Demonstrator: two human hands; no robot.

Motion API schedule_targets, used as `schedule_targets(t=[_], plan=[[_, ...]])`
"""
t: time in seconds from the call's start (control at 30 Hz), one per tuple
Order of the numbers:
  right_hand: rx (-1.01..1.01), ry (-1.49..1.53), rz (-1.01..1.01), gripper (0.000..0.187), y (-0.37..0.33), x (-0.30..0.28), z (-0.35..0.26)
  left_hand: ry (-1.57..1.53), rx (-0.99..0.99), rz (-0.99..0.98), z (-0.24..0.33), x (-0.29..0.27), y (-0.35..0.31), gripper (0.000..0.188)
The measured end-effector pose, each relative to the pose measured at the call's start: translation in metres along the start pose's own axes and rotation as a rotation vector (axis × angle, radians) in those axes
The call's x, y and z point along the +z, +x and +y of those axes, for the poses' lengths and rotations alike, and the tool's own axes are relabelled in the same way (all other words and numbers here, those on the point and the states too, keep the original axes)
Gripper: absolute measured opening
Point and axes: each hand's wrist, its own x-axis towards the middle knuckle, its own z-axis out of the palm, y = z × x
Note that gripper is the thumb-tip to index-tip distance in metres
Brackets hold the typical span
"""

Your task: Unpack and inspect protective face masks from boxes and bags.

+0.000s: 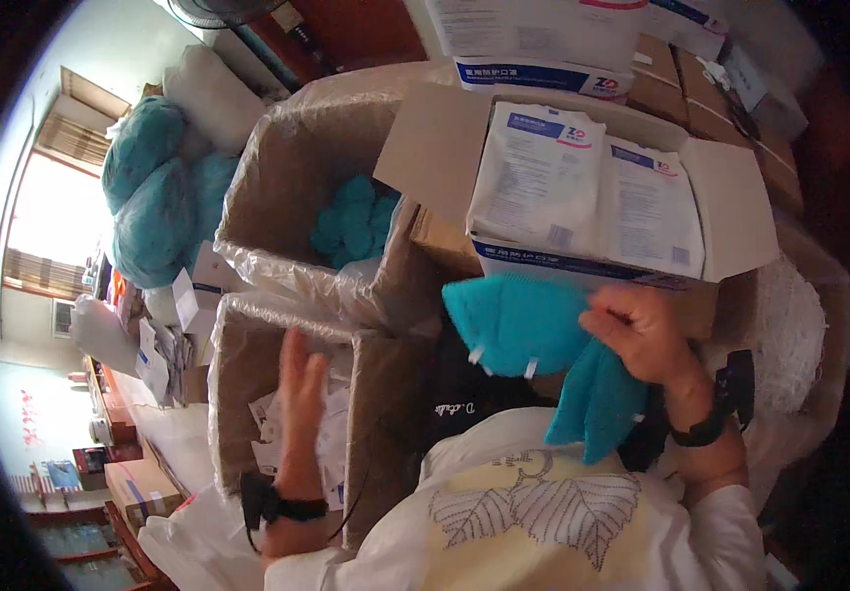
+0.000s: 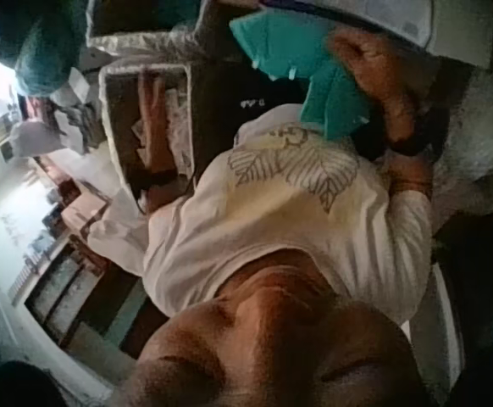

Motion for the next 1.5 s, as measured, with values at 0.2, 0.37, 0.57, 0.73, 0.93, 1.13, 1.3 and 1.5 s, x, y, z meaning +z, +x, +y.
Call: schedule_targets(t=[0.2, 0.37, 0.57, 0.73, 0.93, 1.13, 1.3, 1.5], plan=[[-0.010, 0.038, 0.041, 0.020, -0.010, 0.001, 0.002, -0.640, -0.090, -0.756, 0.105, 0.141, 0.013, 0.051], [0.242, 0.251, 0.296, 0.019, -0.025, 0.004, 0.018, -0.694, -0.174, -0.513, 0.089, 0.190, -0.010, 0.042], [0.260, 0.133, 0.418, 0.021, -0.008, 0.023, 0.016, -0.907, -0.201, -0.539, 0.076, 0.192, -0.031, 0.047], [0.199, -0.008, 0.447, 0.019, 0.006, 0.037, 0.013, -0.724, -0.049, -0.559, 0.082, 0.189, -0.034, 0.053], [0.120, -0.081, 0.464, 0.017, 0.012, 0.046, 0.016, -0.710, -0.107, -0.519, 0.082, 0.189, -0.036, 0.050], [0.120, -0.138, 0.414, 0.015, 0.012, 0.044, 0.007, -0.679, -0.205, -0.519, 0.081, 0.186, -0.039, 0.041], [0.044, -0.166, 0.430, 0.015, 0.012, 0.045, 0.013, -0.568, -0.227, -0.526, 0.075, 0.184, -0.038, 0.037], [0.064, 0.031, 0.497, 0.016, 0.017, 0.030, 0.009, -0.680, -0.269, -0.478, 0.077, 0.186, -0.032, 0.036]])
